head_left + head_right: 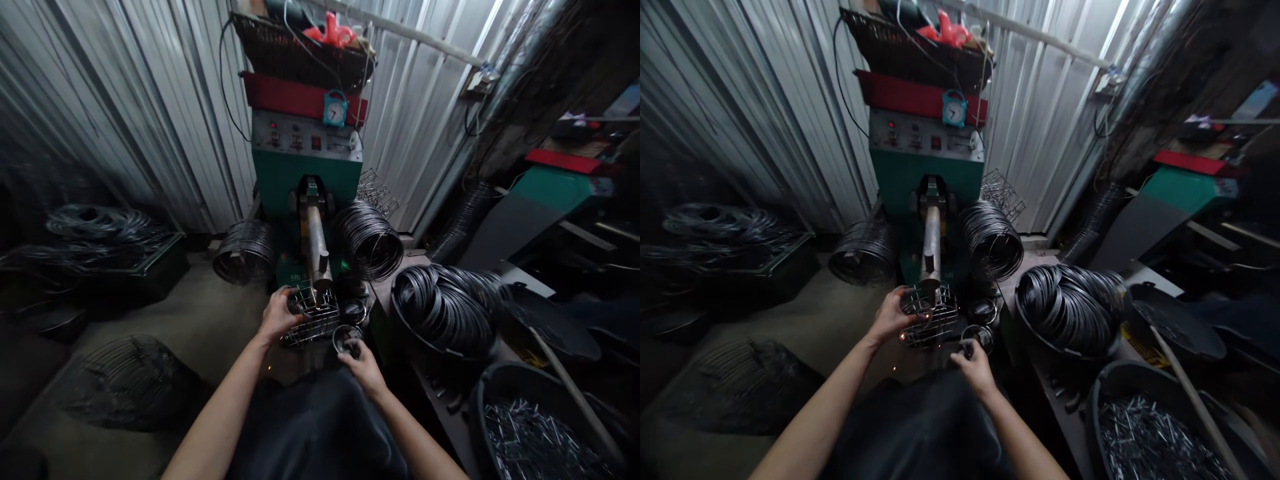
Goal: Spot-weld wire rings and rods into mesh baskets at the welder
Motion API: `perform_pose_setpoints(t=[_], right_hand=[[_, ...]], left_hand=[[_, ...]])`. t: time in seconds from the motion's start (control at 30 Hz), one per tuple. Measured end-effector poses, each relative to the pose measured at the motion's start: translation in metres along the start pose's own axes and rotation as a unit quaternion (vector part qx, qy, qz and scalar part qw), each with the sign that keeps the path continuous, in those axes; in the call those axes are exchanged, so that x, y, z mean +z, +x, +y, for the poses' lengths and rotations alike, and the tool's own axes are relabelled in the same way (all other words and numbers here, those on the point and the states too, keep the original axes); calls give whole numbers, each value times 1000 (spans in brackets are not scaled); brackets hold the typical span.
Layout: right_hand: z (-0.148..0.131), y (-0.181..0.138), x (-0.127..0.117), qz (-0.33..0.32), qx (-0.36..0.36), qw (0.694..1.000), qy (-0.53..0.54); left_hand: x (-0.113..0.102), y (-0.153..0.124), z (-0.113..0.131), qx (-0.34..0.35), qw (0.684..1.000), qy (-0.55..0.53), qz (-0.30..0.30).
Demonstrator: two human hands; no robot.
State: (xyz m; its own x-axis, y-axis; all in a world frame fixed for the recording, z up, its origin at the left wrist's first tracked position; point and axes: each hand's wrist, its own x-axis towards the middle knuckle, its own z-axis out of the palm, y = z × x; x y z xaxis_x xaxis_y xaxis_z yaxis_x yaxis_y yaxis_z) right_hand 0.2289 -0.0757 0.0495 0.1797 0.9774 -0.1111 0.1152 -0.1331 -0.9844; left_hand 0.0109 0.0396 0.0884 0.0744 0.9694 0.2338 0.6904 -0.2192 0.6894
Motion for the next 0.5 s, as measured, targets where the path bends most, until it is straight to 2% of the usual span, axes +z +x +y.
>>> perform_pose_setpoints(t=[0.1,0.17,0.33,0.5], right_hand=[[21,-7,-16,17,105,992,63],[32,-11,-24,36,148,983,102],[52,-21,-26,81,222,953,191],[57,-33,-23,79,257,931,248]], left_hand=[[0,1,-2,8,1000,-5,0],[0,0,-3,9,1000,-7,1],[-1,4,-2,12,1000,-13,-16],[-8,2,-3,20,998,-28,-43]])
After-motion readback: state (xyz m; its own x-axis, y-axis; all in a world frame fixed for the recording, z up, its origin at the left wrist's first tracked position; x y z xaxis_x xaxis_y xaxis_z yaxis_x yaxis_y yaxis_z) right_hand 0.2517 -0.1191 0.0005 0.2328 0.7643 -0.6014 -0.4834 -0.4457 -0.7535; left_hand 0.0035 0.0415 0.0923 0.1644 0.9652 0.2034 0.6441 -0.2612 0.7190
